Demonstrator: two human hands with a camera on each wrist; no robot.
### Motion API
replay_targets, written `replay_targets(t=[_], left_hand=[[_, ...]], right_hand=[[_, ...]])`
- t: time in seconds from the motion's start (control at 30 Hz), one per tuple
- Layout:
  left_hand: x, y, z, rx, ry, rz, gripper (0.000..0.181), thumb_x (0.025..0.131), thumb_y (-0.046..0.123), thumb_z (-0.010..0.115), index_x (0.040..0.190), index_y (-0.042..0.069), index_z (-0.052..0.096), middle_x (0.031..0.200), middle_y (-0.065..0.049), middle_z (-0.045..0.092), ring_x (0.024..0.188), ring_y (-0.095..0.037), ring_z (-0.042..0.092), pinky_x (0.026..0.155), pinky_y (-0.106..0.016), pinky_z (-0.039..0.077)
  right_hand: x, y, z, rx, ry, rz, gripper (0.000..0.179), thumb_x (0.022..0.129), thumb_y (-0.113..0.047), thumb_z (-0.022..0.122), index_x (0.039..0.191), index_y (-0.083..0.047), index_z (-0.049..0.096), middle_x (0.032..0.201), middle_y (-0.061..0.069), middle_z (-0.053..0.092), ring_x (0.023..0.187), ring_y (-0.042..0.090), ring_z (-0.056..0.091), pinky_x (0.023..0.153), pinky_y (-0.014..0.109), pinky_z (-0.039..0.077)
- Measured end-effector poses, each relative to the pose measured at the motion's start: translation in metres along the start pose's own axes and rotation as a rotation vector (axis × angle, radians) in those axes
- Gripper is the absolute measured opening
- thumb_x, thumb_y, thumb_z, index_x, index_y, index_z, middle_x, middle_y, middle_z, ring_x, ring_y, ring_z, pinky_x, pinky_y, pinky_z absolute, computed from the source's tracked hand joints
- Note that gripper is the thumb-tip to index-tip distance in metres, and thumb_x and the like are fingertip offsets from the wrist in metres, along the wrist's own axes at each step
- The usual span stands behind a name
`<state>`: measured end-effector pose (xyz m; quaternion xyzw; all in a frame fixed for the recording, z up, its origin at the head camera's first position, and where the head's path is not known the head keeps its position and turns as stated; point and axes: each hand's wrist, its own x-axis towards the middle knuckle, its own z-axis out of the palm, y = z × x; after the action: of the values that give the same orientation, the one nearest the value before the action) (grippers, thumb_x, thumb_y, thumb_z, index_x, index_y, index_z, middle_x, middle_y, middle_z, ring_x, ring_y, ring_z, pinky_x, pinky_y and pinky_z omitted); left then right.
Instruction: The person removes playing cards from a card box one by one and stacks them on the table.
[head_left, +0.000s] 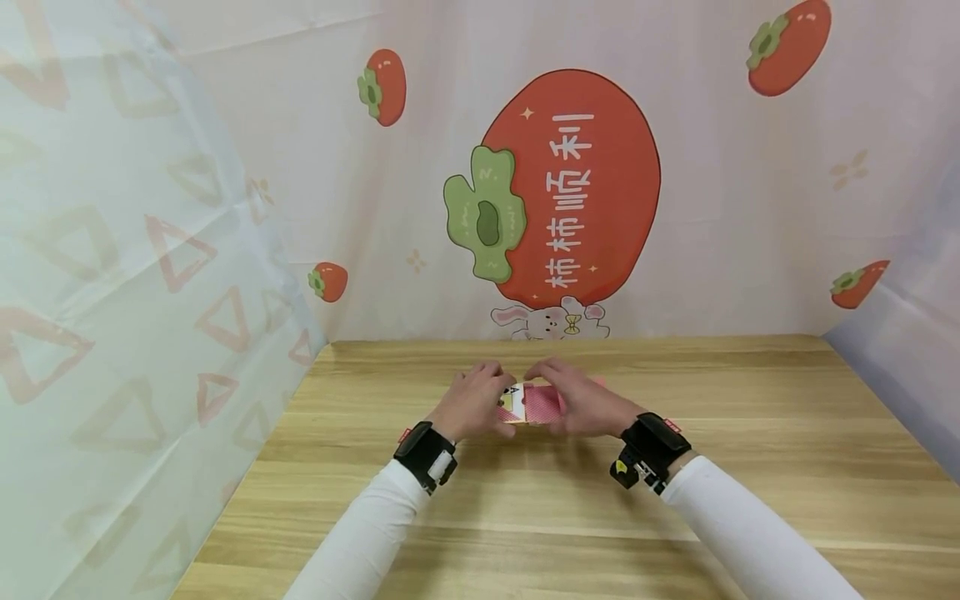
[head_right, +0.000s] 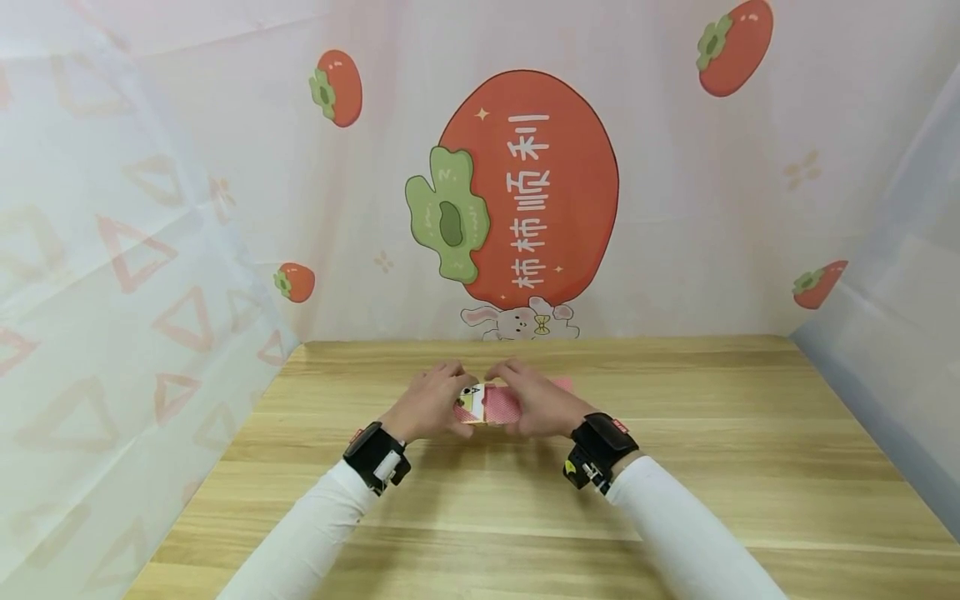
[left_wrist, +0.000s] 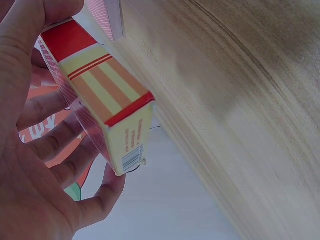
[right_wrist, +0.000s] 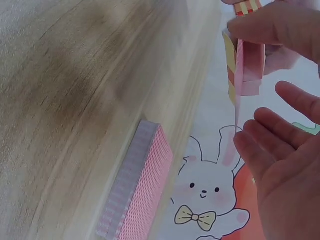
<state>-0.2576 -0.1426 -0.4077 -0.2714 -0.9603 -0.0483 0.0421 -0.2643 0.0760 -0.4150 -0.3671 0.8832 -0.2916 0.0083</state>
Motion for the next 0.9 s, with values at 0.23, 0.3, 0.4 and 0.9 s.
replay_targets(t=[0.23,0.3,0.4,0.9], left_hand=[[-0.0004,0.001,0.0007,-0.012,-0.01,-0.009,0.072,0.059,0.053,0.078,0.119,0.018,0.058,0.104,0.003,0.047,0.101,-0.017,0.044,0.081,-0.047,0.039],[-0.0005,0.0012,0.0004,-0.016,-0.013,-0.01,0.072,0.06,0.053,0.078,0.119,0.018,0.058,0.104,0.003,0.047,0.1,-0.017,0.044,0.081,-0.046,0.039],[-0.0009,0.0012,-0.0003,-0.021,-0.016,-0.013,0.072,0.06,0.052,0.078,0.119,0.018,0.058,0.103,0.004,0.047,0.099,-0.016,0.044,0.08,-0.045,0.039],[-0.0015,0.0014,0.0,-0.025,-0.014,-0.018,0.07,0.06,0.052,0.078,0.118,0.018,0.058,0.103,0.003,0.046,0.099,-0.016,0.044,0.081,-0.045,0.039]], right_hand=[[0.0009,-0.0016,0.0006,-0.027,-0.009,0.018,0.072,0.064,-0.02,0.081,0.126,-0.021,0.046,0.131,-0.005,0.038,0.118,0.018,0.039,0.09,0.031,0.039],[0.0008,-0.0018,-0.0004,-0.021,-0.014,0.026,0.071,0.064,-0.019,0.081,0.126,-0.02,0.046,0.131,-0.005,0.039,0.116,0.019,0.041,0.089,0.031,0.04],[0.0002,-0.002,-0.0016,-0.02,-0.019,0.024,0.07,0.065,-0.017,0.08,0.125,-0.021,0.046,0.129,-0.004,0.04,0.113,0.019,0.044,0.087,0.03,0.041],[-0.0023,-0.0014,-0.0038,-0.101,-0.032,-0.04,0.058,0.067,-0.025,0.079,0.119,-0.02,0.054,0.114,-0.006,0.052,0.104,0.012,0.045,0.083,0.027,0.042]])
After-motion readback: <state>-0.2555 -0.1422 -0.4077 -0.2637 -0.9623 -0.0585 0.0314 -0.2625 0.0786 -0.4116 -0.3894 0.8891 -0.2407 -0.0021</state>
